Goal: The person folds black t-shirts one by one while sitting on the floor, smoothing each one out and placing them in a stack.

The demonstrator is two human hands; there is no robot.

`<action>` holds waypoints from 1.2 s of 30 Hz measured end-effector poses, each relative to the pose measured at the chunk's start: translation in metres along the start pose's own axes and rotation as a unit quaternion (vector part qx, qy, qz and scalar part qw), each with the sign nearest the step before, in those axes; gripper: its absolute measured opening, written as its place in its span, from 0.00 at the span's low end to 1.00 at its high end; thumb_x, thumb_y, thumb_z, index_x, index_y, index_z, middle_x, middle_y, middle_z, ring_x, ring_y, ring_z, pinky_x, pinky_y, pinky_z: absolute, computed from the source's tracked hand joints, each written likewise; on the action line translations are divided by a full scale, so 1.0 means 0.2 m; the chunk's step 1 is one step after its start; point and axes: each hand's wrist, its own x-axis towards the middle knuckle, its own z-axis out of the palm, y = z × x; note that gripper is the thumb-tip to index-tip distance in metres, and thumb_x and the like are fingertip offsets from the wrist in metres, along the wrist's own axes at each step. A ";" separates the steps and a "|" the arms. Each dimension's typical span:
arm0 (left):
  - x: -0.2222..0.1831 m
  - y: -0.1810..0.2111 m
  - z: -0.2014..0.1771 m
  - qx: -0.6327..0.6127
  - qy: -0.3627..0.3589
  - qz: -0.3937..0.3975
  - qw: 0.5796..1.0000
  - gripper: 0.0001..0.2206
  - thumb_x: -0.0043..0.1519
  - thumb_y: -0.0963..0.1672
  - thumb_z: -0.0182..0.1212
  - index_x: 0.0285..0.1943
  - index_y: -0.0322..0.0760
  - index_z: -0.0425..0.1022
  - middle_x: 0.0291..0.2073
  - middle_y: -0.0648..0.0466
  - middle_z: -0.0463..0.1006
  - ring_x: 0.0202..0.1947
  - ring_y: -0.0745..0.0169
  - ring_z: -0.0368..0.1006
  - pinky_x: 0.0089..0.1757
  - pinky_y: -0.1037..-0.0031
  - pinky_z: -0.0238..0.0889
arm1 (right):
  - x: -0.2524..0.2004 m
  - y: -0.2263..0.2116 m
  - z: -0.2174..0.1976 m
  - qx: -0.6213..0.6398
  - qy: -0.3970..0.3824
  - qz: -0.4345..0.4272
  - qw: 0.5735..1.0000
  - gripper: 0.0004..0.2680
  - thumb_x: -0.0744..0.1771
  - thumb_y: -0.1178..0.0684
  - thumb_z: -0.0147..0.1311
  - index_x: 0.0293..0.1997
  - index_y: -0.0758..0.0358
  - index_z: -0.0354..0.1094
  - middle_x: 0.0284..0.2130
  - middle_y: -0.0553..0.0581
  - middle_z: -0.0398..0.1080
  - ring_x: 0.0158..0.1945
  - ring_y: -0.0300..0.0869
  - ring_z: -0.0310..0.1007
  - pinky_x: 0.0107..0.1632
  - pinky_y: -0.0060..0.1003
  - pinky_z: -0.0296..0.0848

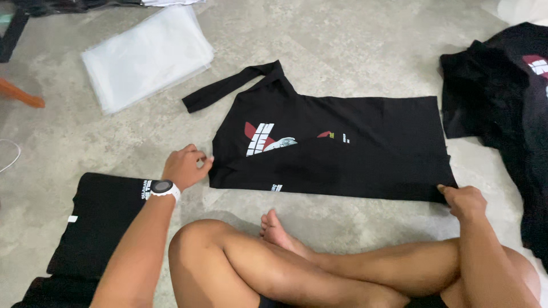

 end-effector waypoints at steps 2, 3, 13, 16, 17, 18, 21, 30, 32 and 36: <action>0.06 0.17 0.13 -0.052 -0.086 -0.113 0.988 0.18 0.61 0.55 0.50 0.30 0.42 0.75 0.32 0.50 0.75 0.31 0.41 0.72 0.35 0.56 0.62 | -0.04 -0.02 0.02 0.039 0.002 0.037 0.999 0.22 0.64 0.36 0.56 0.40 0.73 0.73 0.28 0.69 0.78 0.35 0.57 0.79 0.42 0.44 0.70; 0.11 0.25 0.18 -0.103 -0.164 -0.229 0.954 0.21 0.61 0.58 0.47 0.32 0.40 0.70 0.33 0.43 0.78 0.40 0.39 0.73 0.39 0.56 0.62 | -0.04 -0.05 0.01 0.079 0.007 0.066 0.995 0.19 0.64 0.37 0.59 0.39 0.70 0.71 0.20 0.65 0.78 0.30 0.53 0.80 0.42 0.42 0.72; 0.03 0.23 0.50 -0.133 -0.106 -0.498 0.851 0.42 0.52 0.60 0.61 0.67 0.35 0.47 0.59 0.34 0.54 0.60 0.28 0.55 0.52 0.39 0.53 | 0.08 0.04 0.19 0.023 0.107 0.026 0.994 0.24 0.60 0.35 0.61 0.42 0.74 0.76 0.31 0.65 0.79 0.46 0.55 0.77 0.49 0.45 0.73; -0.03 0.12 0.60 -0.223 -0.036 -0.501 0.835 0.30 0.55 0.50 0.66 0.56 0.20 0.66 0.44 0.31 0.73 0.45 0.31 0.73 0.42 0.50 0.68 | 0.15 0.06 0.23 0.021 0.091 0.011 0.996 0.25 0.61 0.37 0.61 0.47 0.79 0.71 0.40 0.69 0.77 0.50 0.55 0.75 0.52 0.45 0.71; -0.03 0.11 0.62 -0.237 -0.027 -0.509 0.827 0.23 0.53 0.47 0.68 0.48 0.21 0.71 0.34 0.33 0.76 0.35 0.36 0.75 0.34 0.57 0.70 | 0.17 0.07 0.22 0.017 0.089 0.011 0.996 0.24 0.61 0.38 0.61 0.45 0.79 0.73 0.37 0.67 0.78 0.49 0.55 0.75 0.52 0.45 0.71; -0.02 0.09 0.64 -0.251 -0.019 -0.516 0.819 0.16 0.51 0.44 0.69 0.39 0.22 0.77 0.24 0.36 0.78 0.25 0.41 0.78 0.26 0.63 0.72 | 0.19 0.07 0.22 0.014 0.088 0.012 0.996 0.23 0.61 0.39 0.61 0.43 0.78 0.74 0.35 0.65 0.78 0.47 0.54 0.76 0.51 0.44 0.71; -0.01 0.03 0.47 -0.095 -0.152 -0.417 0.891 0.23 0.53 0.49 0.68 0.47 0.23 0.78 0.39 0.36 0.81 0.41 0.42 0.78 0.40 0.61 0.71 | 0.11 0.12 0.20 0.039 0.082 0.012 0.996 0.17 0.59 0.44 0.64 0.36 0.73 0.78 0.27 0.59 0.79 0.46 0.52 0.77 0.48 0.41 0.73; 0.19 0.23 0.04 0.056 -0.252 -0.366 0.894 0.22 0.58 0.55 0.61 0.52 0.38 0.76 0.50 0.48 0.77 0.50 0.46 0.74 0.43 0.63 0.70 | -0.07 -0.14 -0.16 -0.012 0.247 -0.120 0.961 0.17 0.61 0.53 0.52 0.56 0.55 0.69 0.50 0.68 0.67 0.48 0.64 0.70 0.46 0.55 0.70; 0.36 0.19 0.11 0.033 -0.164 -0.297 0.940 0.19 0.59 0.53 0.59 0.49 0.38 0.76 0.47 0.46 0.76 0.47 0.44 0.73 0.41 0.59 0.68 | -0.06 -0.31 -0.22 -0.001 0.250 -0.201 0.947 0.15 0.63 0.55 0.50 0.55 0.58 0.69 0.49 0.70 0.67 0.50 0.64 0.67 0.46 0.57 0.69; 0.82 0.17 0.32 -0.101 0.009 -0.118 0.988 0.21 0.59 0.49 0.62 0.56 0.31 0.74 0.47 0.37 0.75 0.51 0.36 0.69 0.51 0.55 0.61 | 0.06 -0.67 -0.34 0.028 0.210 -0.345 0.914 0.13 0.66 0.58 0.45 0.58 0.62 0.65 0.57 0.66 0.63 0.52 0.63 0.67 0.42 0.61 0.70</action>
